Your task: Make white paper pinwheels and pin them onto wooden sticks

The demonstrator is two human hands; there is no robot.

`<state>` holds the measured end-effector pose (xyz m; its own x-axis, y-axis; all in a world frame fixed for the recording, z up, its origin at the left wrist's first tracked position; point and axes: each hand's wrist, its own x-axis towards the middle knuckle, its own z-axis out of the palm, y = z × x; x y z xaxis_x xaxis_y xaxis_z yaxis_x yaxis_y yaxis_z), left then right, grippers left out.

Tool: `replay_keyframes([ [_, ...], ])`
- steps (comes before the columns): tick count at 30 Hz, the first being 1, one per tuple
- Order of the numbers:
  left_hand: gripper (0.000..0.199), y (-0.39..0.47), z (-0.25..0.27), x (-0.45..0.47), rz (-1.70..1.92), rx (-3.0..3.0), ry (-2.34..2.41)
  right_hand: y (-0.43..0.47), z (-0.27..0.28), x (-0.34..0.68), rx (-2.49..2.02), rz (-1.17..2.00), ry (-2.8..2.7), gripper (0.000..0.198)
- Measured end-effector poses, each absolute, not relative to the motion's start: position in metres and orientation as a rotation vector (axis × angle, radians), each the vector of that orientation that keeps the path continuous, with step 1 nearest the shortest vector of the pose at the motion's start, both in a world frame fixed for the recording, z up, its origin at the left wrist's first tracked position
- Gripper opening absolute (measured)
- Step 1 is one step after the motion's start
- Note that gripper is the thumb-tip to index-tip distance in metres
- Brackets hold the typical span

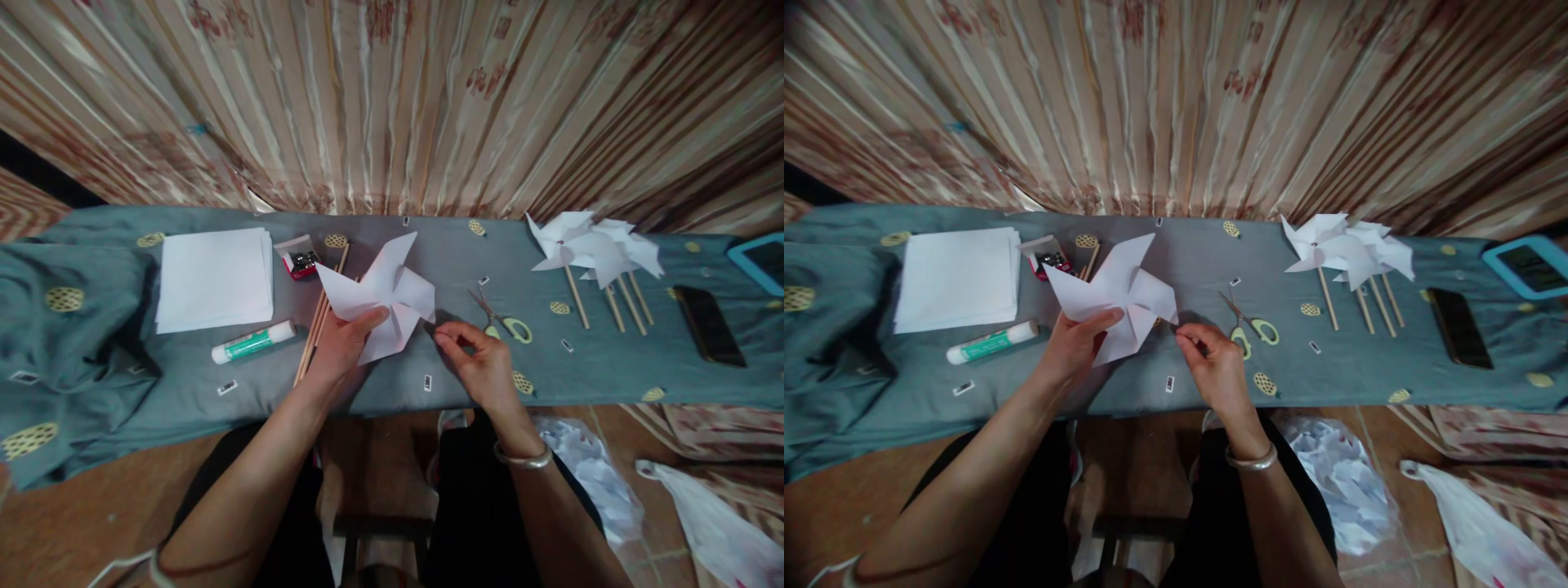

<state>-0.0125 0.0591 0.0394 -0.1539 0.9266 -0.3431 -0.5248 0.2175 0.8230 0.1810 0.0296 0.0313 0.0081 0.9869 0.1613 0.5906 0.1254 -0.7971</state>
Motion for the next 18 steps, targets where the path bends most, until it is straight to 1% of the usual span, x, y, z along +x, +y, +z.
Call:
replay_keyframes([
  [2,0.032,0.057,0.040,-0.012,1.332,0.518,1.096,0.030,0.038,0.184,-1.492,0.704,-1.475,0.009],
  [4,0.032,0.054,0.042,-0.009,1.300,0.531,1.097,0.029,0.047,0.184,-1.401,0.678,-1.418,0.006],
  [8,0.031,0.048,0.048,0.002,1.231,0.509,1.127,0.023,0.060,0.171,-1.356,0.660,-1.482,0.004],
  [11,0.029,0.044,0.053,0.009,1.187,0.546,1.118,0.020,0.061,0.162,-1.388,0.656,-1.547,0.006],
  [18,0.029,0.039,0.049,0.015,1.215,0.591,1.111,0.021,0.059,0.163,-1.444,0.606,-1.626,0.009],
])
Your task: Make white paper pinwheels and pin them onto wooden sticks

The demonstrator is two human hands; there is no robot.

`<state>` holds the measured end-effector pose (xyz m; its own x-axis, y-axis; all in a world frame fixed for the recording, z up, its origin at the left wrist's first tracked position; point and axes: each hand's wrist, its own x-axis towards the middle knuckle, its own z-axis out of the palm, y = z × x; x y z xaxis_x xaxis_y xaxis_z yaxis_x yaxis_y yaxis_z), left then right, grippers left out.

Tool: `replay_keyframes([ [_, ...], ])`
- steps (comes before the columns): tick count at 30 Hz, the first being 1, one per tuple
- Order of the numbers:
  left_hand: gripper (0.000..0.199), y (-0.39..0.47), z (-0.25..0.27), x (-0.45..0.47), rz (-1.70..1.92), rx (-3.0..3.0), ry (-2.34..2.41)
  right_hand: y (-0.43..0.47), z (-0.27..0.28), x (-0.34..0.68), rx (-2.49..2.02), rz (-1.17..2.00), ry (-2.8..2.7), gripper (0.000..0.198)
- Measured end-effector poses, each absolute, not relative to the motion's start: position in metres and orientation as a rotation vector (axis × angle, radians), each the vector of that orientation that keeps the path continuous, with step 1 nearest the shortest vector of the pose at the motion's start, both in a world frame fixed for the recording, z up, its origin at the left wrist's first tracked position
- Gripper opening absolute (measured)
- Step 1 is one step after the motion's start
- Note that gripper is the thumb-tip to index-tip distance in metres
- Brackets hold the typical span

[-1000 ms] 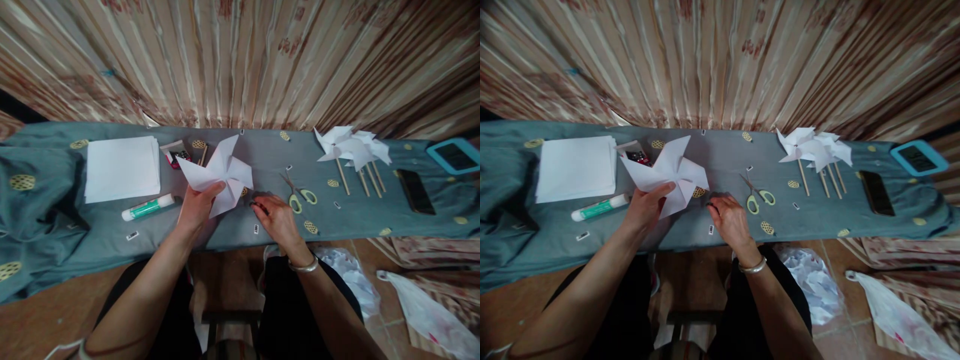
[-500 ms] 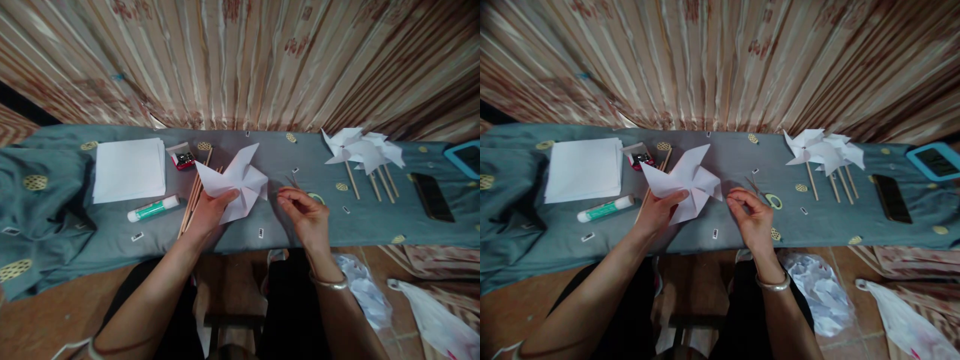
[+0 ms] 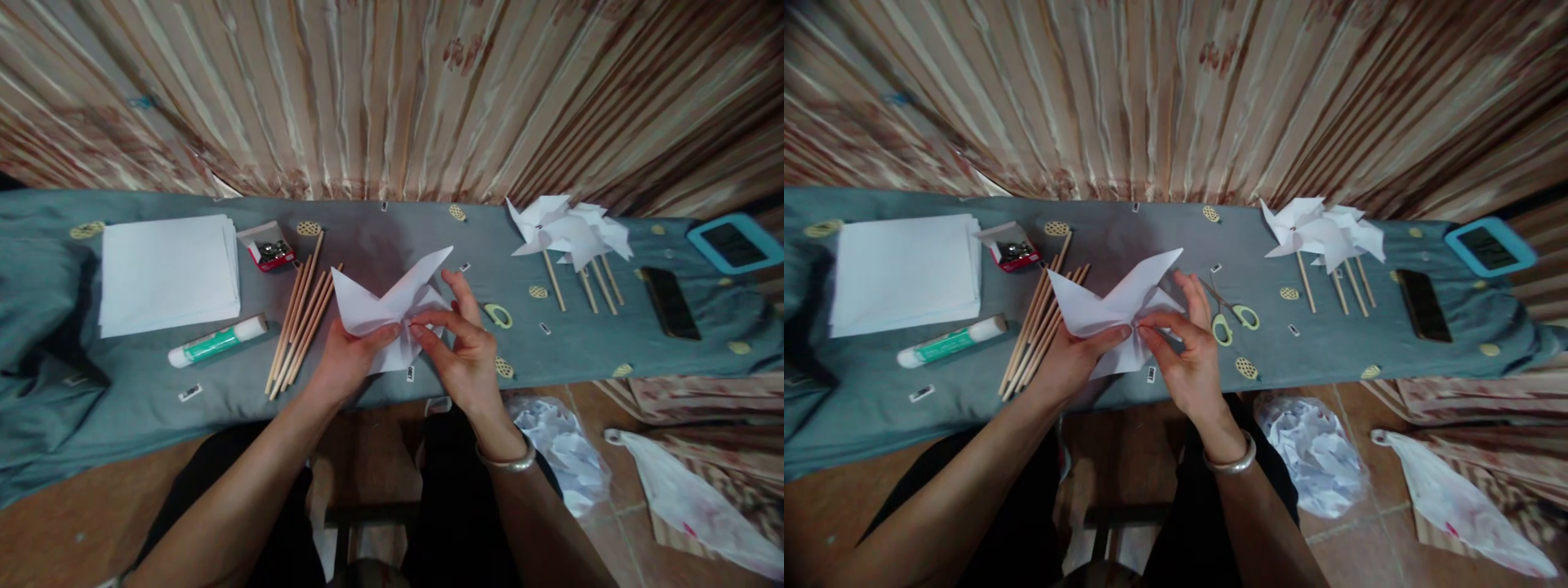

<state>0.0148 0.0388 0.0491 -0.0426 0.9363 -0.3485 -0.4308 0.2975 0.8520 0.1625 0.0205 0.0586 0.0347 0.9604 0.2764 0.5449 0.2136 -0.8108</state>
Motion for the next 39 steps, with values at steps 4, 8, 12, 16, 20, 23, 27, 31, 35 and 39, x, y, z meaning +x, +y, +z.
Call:
replay_keyframes([
  [4,0.028,0.0358,0.0459,0.0155,1.189,0.607,1.086,0.0207,0.0594,0.1637,-1.428,0.610,-1.640,0.009],
  [8,0.029,0.0350,0.0444,0.0167,1.193,0.625,1.074,0.0210,0.0596,0.1629,-1.422,0.610,-1.632,0.009],
  [12,0.029,0.0355,0.0454,0.0171,1.183,0.618,1.076,0.0207,0.0587,0.1637,-1.426,0.621,-1.618,0.009],
  [16,0.034,0.0351,0.0473,0.0162,1.159,0.612,1.083,0.0206,0.0580,0.1647,-1.412,0.637,-1.606,0.009],
  [20,0.038,0.0344,0.0473,0.0154,1.131,0.638,1.085,0.0209,0.0576,0.1648,-1.394,0.657,-1.582,0.005],
  [23,0.037,0.0344,0.0473,0.0153,1.132,0.638,1.087,0.0211,0.0575,0.1645,-1.390,0.662,-1.568,0.005],
  [27,0.037,0.0348,0.0471,0.0152,1.135,0.654,1.090,0.0211,0.0584,0.1639,-1.400,0.661,-1.563,0.005],
  [31,0.036,0.0348,0.0461,0.0143,1.143,0.727,1.127,0.0211,0.0588,0.1635,-1.416,0.692,-1.555,0.004],
  [35,0.036,0.0343,0.0450,0.0135,1.140,0.831,1.167,0.0217,0.0559,0.1636,-1.393,0.740,-1.519,0.003],
  [39,0.031,0.0333,0.0438,0.0128,1.151,0.891,1.178,0.0222,0.0522,0.1630,-1.363,0.785,-1.460,0.002],
])
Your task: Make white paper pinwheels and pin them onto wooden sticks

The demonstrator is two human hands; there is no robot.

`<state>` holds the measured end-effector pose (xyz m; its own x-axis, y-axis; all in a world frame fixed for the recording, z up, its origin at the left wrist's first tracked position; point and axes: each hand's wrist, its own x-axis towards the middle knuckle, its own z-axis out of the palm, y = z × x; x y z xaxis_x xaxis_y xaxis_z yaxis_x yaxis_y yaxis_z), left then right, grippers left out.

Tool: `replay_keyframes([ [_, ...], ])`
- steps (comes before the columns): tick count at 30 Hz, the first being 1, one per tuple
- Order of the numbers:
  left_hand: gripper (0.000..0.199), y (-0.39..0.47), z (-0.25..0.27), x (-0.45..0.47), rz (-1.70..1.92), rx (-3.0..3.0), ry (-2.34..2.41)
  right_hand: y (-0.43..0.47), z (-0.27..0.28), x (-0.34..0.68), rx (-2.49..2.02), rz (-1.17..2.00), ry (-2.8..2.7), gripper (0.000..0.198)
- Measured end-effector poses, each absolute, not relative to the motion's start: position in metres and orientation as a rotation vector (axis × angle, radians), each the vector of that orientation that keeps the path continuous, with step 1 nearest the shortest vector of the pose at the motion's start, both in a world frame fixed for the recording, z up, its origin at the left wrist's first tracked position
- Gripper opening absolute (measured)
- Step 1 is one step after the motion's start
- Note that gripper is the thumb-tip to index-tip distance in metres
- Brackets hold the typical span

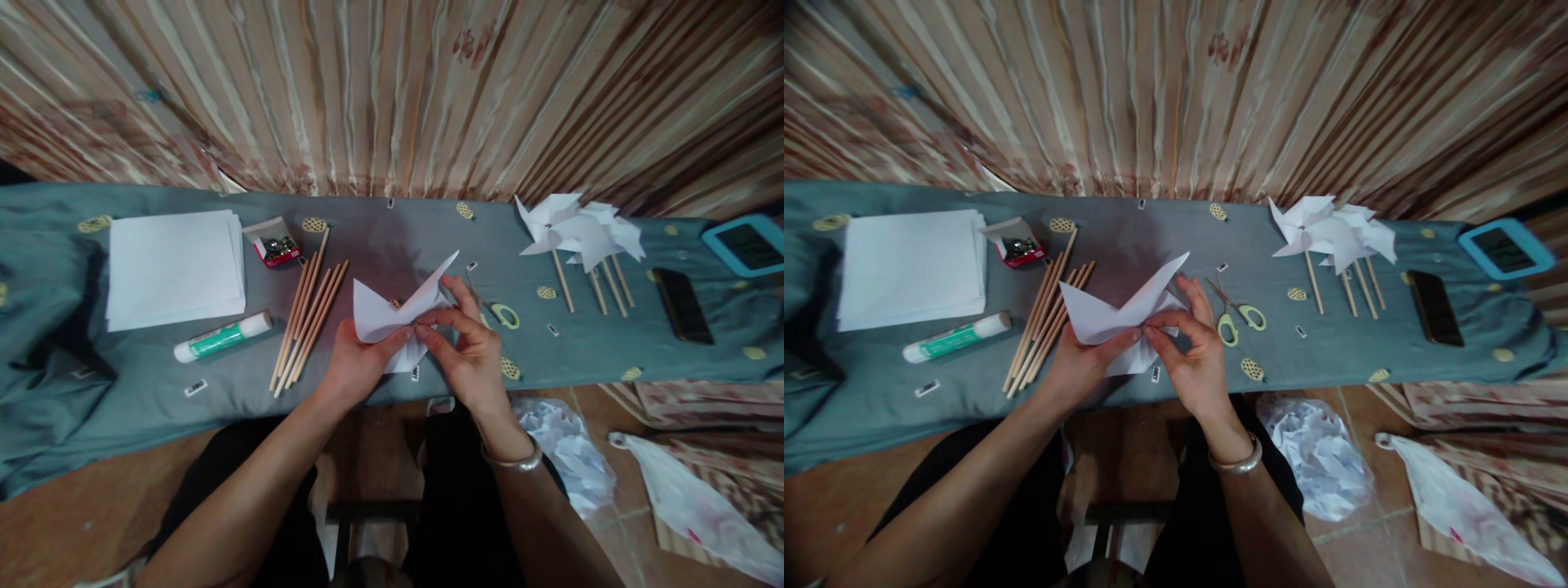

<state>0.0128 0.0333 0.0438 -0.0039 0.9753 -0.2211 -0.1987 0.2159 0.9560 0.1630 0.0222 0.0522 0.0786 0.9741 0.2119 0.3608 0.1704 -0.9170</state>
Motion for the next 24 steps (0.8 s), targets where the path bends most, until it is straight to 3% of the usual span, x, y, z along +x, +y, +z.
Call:
replay_keyframes([
  [6,0.030,0.032,0.043,0.012,1.115,0.884,1.213,0.022,0.051,0.162,-1.374,0.763,-1.431,0.007],
  [13,0.031,0.033,0.041,0.012,1.090,0.880,1.204,0.024,0.047,0.168,-1.394,0.659,-1.463,0.062],
  [18,0.029,0.033,0.045,0.010,1.019,0.897,1.193,0.024,0.048,0.171,-1.302,0.941,-1.381,0.081],
  [24,0.030,0.033,0.047,0.008,0.981,0.898,1.167,0.022,0.057,0.173,-1.355,1.189,-1.231,0.083],
])
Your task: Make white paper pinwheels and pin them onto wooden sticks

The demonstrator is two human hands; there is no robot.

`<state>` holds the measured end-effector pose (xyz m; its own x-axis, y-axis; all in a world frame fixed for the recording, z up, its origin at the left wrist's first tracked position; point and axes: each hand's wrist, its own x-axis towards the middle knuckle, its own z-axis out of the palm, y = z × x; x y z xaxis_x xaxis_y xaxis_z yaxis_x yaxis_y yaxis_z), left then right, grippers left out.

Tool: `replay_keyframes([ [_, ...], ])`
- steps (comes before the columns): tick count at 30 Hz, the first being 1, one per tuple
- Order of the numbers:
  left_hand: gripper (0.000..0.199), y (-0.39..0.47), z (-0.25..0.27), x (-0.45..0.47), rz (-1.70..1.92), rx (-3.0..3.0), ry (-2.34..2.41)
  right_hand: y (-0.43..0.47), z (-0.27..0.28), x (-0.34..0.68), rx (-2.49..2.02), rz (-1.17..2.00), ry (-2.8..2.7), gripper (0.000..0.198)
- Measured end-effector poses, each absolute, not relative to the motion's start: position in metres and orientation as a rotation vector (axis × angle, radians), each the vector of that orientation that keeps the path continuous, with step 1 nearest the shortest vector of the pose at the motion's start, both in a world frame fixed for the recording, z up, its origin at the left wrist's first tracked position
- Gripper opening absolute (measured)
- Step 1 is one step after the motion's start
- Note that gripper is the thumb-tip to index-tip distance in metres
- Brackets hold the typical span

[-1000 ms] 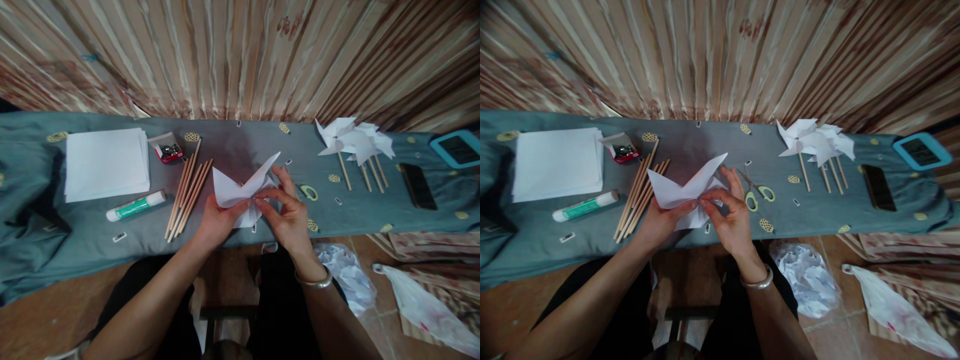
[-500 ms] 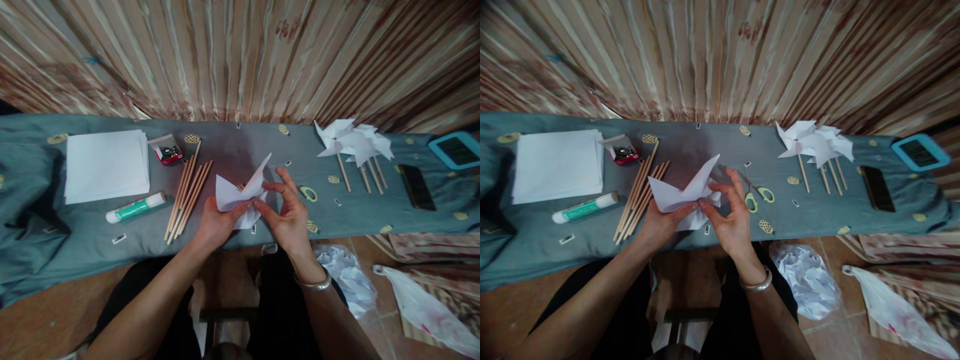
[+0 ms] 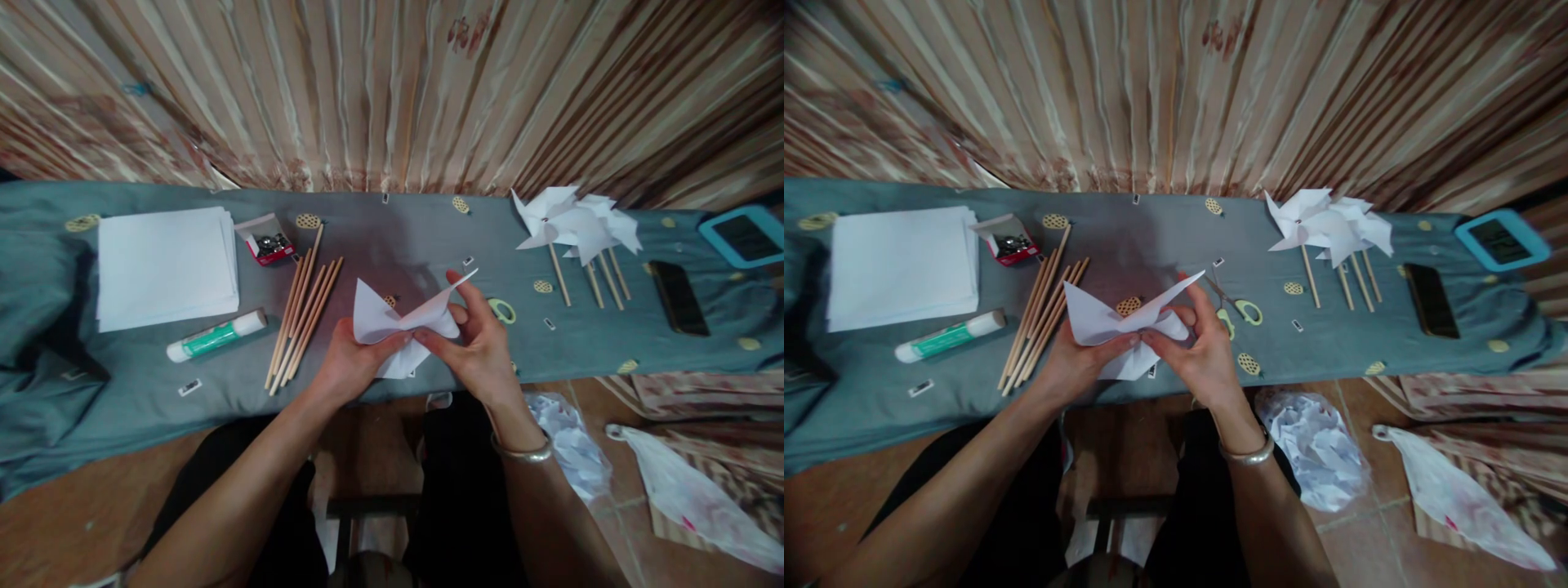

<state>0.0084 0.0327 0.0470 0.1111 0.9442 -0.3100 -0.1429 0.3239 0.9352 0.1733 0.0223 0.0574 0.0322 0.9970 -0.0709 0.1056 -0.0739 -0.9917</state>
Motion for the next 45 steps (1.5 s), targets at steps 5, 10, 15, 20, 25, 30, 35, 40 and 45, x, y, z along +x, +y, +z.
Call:
replay_keyframes([
  [5,0.031,0.031,0.045,0.008,0.977,0.913,1.165,0.022,0.061,0.172,-1.356,1.259,-1.163,0.080],
  [10,0.030,0.031,0.042,0.006,0.981,0.969,1.190,0.022,0.058,0.169,-1.361,1.230,-1.132,0.076],
  [15,0.028,0.031,0.042,0.007,1.018,0.991,1.204,0.022,0.056,0.167,-1.359,1.202,-1.142,0.071],
  [20,0.029,0.032,0.046,0.007,1.024,0.979,1.209,0.023,0.057,0.165,-1.338,1.223,-1.106,0.067],
  [25,0.029,0.031,0.047,0.006,1.001,1.032,1.248,0.023,0.059,0.163,-1.351,1.255,-1.068,0.070],
  [30,0.030,0.031,0.044,0.004,1.014,1.059,1.256,0.023,0.059,0.162,-1.353,1.270,-1.066,0.070],
  [35,0.030,0.031,0.047,0.004,1.041,1.048,1.245,0.023,0.059,0.162,-1.353,1.239,-1.099,0.065],
  [40,0.027,0.031,0.050,0.004,1.063,1.052,1.244,0.024,0.057,0.161,-1.346,1.271,-1.076,0.062],
  [45,0.024,0.033,0.049,0.003,1.070,1.021,1.259,0.026,0.057,0.159,-1.318,1.301,-1.040,0.061],
])
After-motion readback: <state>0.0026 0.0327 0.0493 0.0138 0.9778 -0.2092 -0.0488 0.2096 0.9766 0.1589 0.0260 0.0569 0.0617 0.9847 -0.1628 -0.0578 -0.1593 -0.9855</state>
